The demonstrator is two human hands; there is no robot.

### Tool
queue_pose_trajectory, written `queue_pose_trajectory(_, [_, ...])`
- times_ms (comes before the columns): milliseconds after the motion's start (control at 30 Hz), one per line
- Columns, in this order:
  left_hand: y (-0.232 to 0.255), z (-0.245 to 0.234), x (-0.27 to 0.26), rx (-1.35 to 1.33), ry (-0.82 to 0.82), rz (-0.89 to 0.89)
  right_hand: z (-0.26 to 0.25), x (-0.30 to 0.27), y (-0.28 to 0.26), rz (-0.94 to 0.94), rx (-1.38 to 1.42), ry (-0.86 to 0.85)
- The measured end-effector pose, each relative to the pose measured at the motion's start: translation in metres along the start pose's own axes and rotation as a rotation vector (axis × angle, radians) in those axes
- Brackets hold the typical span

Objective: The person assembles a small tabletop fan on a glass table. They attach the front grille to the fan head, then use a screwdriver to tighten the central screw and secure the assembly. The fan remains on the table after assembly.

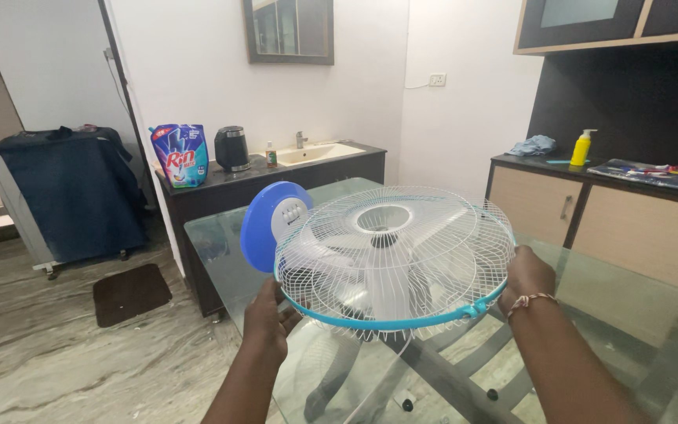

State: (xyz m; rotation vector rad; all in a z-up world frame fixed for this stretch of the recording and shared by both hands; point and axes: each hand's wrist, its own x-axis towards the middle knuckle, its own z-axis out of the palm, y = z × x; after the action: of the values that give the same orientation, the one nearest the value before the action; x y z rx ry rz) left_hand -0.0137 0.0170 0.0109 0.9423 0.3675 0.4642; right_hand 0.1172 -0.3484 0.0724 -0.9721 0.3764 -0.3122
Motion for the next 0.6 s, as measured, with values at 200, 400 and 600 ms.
queue_pose_trajectory(200, [-0.010, -0.003, 0.007, -0.025, -0.069, -0.066, 0.013, -0.027, -0.015, -0.907, -0.809, 0.257])
queue_pose_trajectory(400, [-0.014, 0.005, -0.002, 0.026, -0.067, -0.117, 0.058, -0.098, -0.009, -1.281, -1.226, -0.201])
queue_pose_trajectory(600, [-0.020, -0.014, -0.001, 0.013, -0.175, -0.102, 0.088, -0.141, 0.019, -1.321, -1.517, -0.497])
